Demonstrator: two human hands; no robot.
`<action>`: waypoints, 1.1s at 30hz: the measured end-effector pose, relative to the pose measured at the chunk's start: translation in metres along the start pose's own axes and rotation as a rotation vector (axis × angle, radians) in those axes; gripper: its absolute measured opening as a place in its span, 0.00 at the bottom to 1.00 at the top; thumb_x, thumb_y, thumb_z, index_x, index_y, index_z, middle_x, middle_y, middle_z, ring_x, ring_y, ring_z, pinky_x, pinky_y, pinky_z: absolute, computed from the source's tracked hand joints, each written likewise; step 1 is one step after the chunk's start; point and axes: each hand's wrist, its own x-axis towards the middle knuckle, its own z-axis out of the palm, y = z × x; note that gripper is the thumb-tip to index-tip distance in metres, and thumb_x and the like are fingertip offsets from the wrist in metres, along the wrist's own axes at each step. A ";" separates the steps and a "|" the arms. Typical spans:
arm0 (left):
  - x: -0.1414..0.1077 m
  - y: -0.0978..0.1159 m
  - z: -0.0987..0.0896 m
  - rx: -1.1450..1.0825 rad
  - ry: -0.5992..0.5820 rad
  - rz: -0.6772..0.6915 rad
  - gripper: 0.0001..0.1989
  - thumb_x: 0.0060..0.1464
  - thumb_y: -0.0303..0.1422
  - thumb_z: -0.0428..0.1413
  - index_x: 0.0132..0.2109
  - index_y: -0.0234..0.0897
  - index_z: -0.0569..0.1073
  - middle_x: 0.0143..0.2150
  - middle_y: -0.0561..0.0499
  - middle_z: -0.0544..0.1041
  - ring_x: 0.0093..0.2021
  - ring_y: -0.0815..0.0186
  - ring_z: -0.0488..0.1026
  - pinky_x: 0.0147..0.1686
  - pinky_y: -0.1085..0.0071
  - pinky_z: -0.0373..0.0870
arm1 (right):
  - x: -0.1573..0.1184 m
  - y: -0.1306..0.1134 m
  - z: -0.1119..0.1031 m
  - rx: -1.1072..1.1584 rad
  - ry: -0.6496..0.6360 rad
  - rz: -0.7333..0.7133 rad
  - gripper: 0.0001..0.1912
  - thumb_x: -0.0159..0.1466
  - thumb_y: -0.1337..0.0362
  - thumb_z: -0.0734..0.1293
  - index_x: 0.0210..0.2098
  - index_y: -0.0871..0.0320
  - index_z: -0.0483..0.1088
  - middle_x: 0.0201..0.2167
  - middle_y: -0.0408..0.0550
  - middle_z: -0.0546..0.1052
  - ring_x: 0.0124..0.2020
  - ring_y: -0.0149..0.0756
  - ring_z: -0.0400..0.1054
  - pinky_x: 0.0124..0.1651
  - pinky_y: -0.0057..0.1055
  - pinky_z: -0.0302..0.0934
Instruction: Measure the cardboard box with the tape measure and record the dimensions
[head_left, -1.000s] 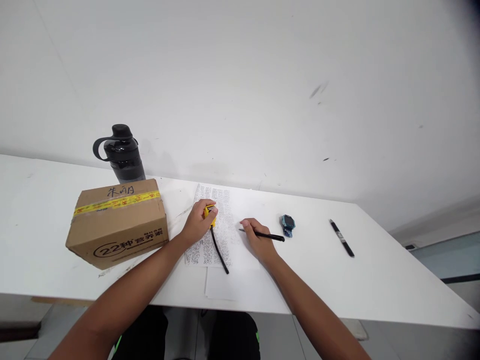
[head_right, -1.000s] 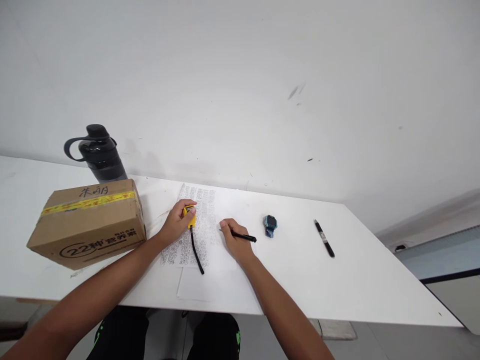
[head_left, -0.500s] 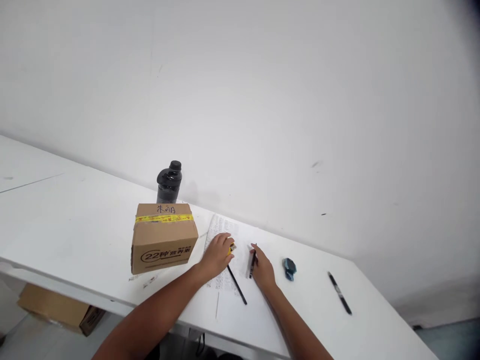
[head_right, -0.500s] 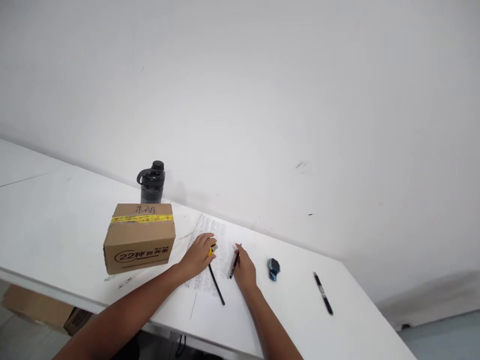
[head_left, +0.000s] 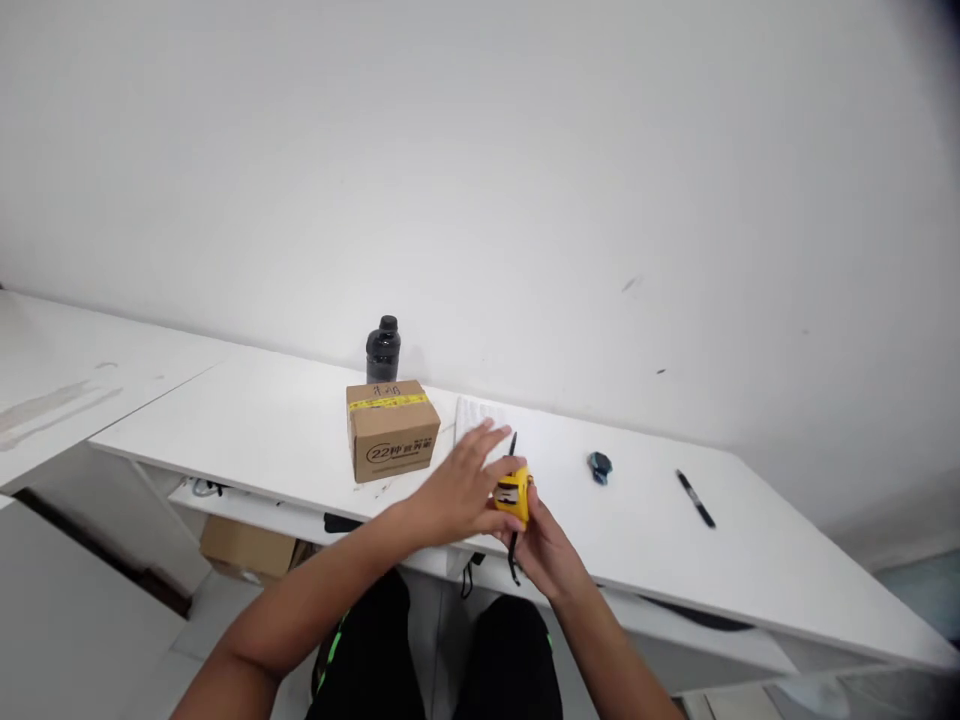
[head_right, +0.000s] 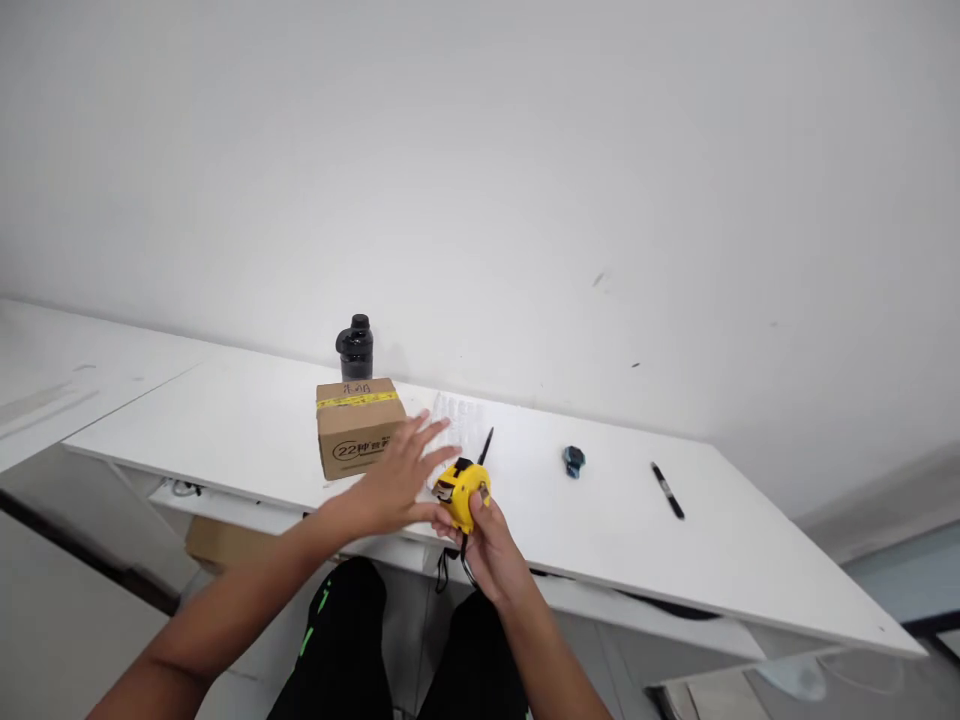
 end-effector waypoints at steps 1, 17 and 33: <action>-0.003 -0.005 -0.013 0.065 -0.082 -0.104 0.39 0.51 0.56 0.54 0.64 0.39 0.58 0.68 0.35 0.53 0.70 0.42 0.41 0.65 0.41 0.42 | -0.010 0.007 0.003 0.068 0.038 -0.016 0.21 0.56 0.45 0.71 0.39 0.54 0.74 0.33 0.45 0.77 0.28 0.31 0.68 0.33 0.29 0.63; -0.089 -0.069 -0.101 -0.279 -0.259 -0.743 0.30 0.48 0.46 0.60 0.59 0.48 0.69 0.70 0.51 0.55 0.68 0.54 0.53 0.64 0.61 0.54 | -0.015 0.015 0.000 -0.034 0.033 -0.016 0.20 0.56 0.47 0.71 0.37 0.55 0.69 0.29 0.41 0.73 0.15 0.20 0.46 0.21 0.26 0.51; -0.091 -0.063 -0.034 -0.726 0.560 -1.035 0.30 0.49 0.37 0.60 0.59 0.37 0.65 0.61 0.40 0.69 0.59 0.57 0.68 0.57 0.62 0.63 | 0.132 0.009 0.116 -1.529 -0.135 -0.397 0.21 0.64 0.49 0.61 0.50 0.57 0.58 0.42 0.51 0.76 0.36 0.42 0.70 0.34 0.31 0.55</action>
